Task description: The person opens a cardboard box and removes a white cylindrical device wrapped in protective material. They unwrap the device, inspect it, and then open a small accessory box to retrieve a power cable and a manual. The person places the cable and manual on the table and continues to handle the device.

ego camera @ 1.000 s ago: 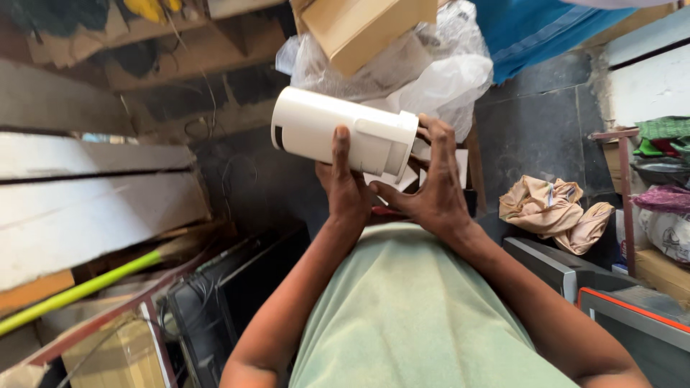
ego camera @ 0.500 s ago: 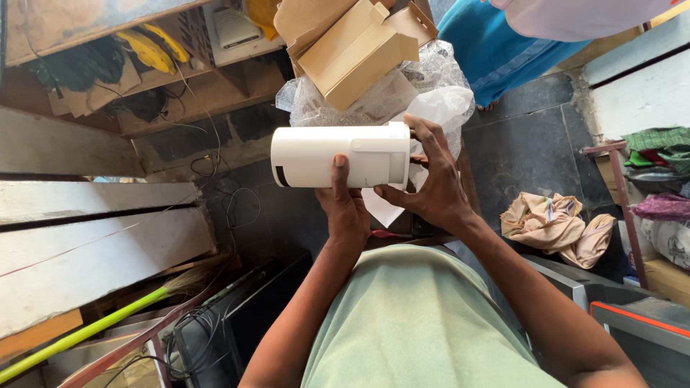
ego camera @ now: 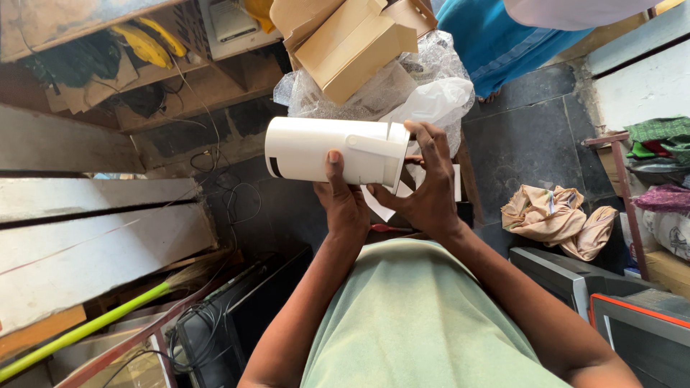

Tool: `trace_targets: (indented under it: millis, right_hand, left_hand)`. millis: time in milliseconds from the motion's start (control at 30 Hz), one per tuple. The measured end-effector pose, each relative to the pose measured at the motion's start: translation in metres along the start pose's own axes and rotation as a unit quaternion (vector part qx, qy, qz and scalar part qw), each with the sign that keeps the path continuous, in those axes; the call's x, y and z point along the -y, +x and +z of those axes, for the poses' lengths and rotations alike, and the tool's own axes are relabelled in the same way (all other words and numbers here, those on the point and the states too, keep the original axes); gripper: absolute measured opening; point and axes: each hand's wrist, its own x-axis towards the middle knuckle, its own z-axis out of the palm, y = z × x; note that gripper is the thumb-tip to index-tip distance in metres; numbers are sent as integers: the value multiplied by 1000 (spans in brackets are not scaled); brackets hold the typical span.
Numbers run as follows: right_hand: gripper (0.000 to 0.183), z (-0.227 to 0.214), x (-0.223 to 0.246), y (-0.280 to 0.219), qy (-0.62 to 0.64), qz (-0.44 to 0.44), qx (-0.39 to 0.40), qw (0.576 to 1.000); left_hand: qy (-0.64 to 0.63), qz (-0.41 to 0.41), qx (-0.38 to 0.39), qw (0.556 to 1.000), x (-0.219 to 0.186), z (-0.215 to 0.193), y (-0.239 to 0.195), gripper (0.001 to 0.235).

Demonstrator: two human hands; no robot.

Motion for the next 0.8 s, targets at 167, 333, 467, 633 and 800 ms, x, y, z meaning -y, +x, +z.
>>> trace_targets:
  millis: [167, 333, 467, 633, 800]
  right_hand:
    - [103, -5, -2, 10, 57, -9, 52, 997]
    - [97, -23, 2, 21, 38, -21, 67, 997]
    - [94, -54, 8, 34, 10, -47, 81, 996]
    - [91, -87, 8, 46, -70, -90, 113, 987]
    - [90, -91, 14, 44, -42, -116, 150, 981]
  left_hand:
    - [5, 15, 32, 999, 5, -8, -2, 67]
    - [12, -37, 113, 993, 10, -28, -3, 73]
    - [443, -70, 154, 880, -20, -43, -21, 63]
    - [565, 394, 292, 663, -69, -14, -28, 90]
    - [634, 328, 387, 584, -72, 43, 20, 125]
